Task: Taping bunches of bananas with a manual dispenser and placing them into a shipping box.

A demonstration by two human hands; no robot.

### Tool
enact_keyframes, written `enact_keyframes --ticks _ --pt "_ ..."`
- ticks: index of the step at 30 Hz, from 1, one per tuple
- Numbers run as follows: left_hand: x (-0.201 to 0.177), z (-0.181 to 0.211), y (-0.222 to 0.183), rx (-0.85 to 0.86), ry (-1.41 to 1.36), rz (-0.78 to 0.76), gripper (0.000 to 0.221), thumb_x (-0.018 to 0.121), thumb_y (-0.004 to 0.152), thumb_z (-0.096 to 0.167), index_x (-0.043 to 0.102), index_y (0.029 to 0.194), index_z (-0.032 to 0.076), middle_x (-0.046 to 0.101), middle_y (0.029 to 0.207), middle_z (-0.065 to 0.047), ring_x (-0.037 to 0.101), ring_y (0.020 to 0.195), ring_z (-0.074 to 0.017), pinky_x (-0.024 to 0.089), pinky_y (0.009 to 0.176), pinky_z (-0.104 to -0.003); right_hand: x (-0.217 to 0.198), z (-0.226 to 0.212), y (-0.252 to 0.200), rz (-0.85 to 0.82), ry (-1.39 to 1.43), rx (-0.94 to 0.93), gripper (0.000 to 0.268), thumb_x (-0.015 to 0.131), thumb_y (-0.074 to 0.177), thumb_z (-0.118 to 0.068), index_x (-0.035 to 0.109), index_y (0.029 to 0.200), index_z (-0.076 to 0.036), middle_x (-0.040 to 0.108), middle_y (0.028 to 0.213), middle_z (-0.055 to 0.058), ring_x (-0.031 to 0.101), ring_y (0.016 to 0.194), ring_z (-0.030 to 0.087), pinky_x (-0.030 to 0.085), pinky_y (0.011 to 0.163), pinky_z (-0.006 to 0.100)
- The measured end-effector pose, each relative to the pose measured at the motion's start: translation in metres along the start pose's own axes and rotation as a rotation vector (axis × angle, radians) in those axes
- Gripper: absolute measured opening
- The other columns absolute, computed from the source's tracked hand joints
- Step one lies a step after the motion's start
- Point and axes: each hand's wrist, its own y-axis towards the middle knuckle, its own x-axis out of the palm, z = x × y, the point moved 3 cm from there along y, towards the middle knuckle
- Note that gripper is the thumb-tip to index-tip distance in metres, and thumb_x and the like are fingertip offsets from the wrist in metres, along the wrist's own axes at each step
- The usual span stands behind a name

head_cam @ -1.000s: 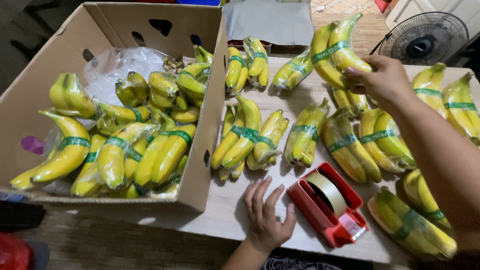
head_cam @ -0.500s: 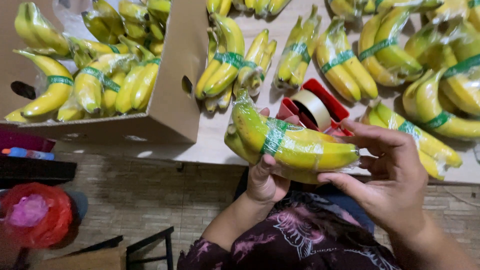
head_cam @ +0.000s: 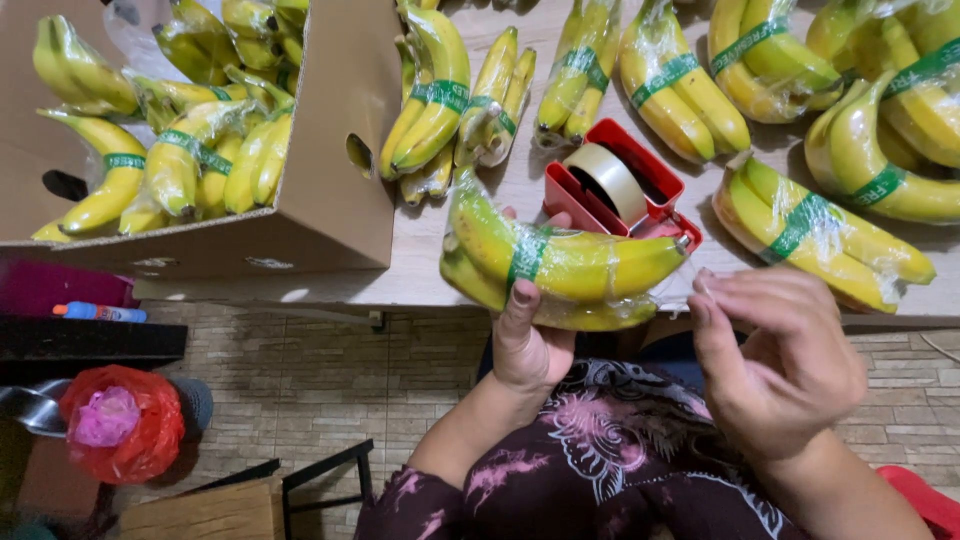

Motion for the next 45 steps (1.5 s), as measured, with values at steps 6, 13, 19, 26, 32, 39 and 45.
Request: enact_keyframes --ticks 6,13,19,26,32,39,45 --pt "0.004 -0.003 -0.002 0.212 0.310 -0.013 0.100 0.088 0.086 0.044 0.027 0.157 0.009 0.048 0.150 -0.016 0.052 0.134 -0.0277 0.048 0.116 -0.046 0.004 0.003 -0.010 -0.185 -0.145 -0.230 0.019 0.079 0.089 0.002 0.068 0.104 0.006 0.073 0.104 0.027 0.074 0.099 0.037 0.061 0.100 0.049" --pt "0.023 0.000 -0.008 0.136 0.462 -0.203 0.099 0.078 0.096 0.030 0.009 0.163 0.007 0.025 0.166 -0.022 0.034 0.153 -0.0348 0.023 0.134 -0.050 0.055 0.010 -0.027 -0.052 -0.276 -0.360 0.045 0.047 0.109 -0.018 0.054 0.135 0.017 0.052 0.136 0.035 0.054 0.131 0.049 0.047 0.118 0.068" --pt "-0.019 -0.005 0.001 0.069 0.181 -0.057 0.073 0.076 0.096 0.009 0.036 0.157 0.000 0.049 0.154 -0.018 0.049 0.143 -0.0322 0.034 0.130 -0.046 0.056 0.001 -0.014 -0.279 -0.436 -0.470 0.060 0.040 0.107 -0.044 0.072 0.129 0.003 0.064 0.137 0.019 0.042 0.135 0.041 0.035 0.117 0.061" --pt "-0.041 0.001 0.008 -0.058 0.007 0.138 0.084 0.087 0.085 0.023 0.043 0.154 0.004 0.059 0.144 -0.017 0.057 0.133 -0.0352 0.055 0.107 -0.053 0.002 0.066 0.004 -0.173 -0.411 -0.049 0.031 0.063 0.109 -0.014 0.068 0.118 0.015 0.065 0.114 0.030 0.060 0.104 0.047 0.037 0.102 0.052" --pt "-0.042 0.003 0.008 -0.061 0.000 0.061 0.073 0.081 0.092 0.020 0.044 0.153 0.003 0.054 0.152 -0.017 0.051 0.141 -0.0358 0.045 0.117 -0.055 0.022 0.115 0.029 -0.680 -0.376 0.665 0.034 0.059 0.101 -0.039 0.080 0.109 -0.013 0.068 0.132 0.013 0.060 0.125 0.025 0.045 0.099 0.041" --pt "-0.044 0.017 0.010 0.051 0.133 0.061 0.081 0.081 0.087 0.010 0.038 0.155 0.004 0.047 0.154 -0.022 0.048 0.141 -0.0364 0.041 0.121 -0.058 0.023 0.097 0.024 -0.424 0.041 0.999 0.012 0.068 0.094 -0.022 0.075 0.101 -0.016 0.060 0.150 0.017 0.052 0.148 0.018 0.039 0.116 0.034" --pt "-0.048 0.023 0.009 -0.028 0.115 0.084 0.075 0.084 0.090 0.021 0.045 0.152 0.007 0.056 0.147 -0.020 0.055 0.135 -0.0379 0.049 0.114 -0.057 0.005 0.113 -0.041 -0.139 0.480 0.857 0.016 0.059 0.097 -0.010 0.060 0.081 -0.009 0.057 0.156 0.019 0.062 0.128 0.018 0.053 0.095 0.024"
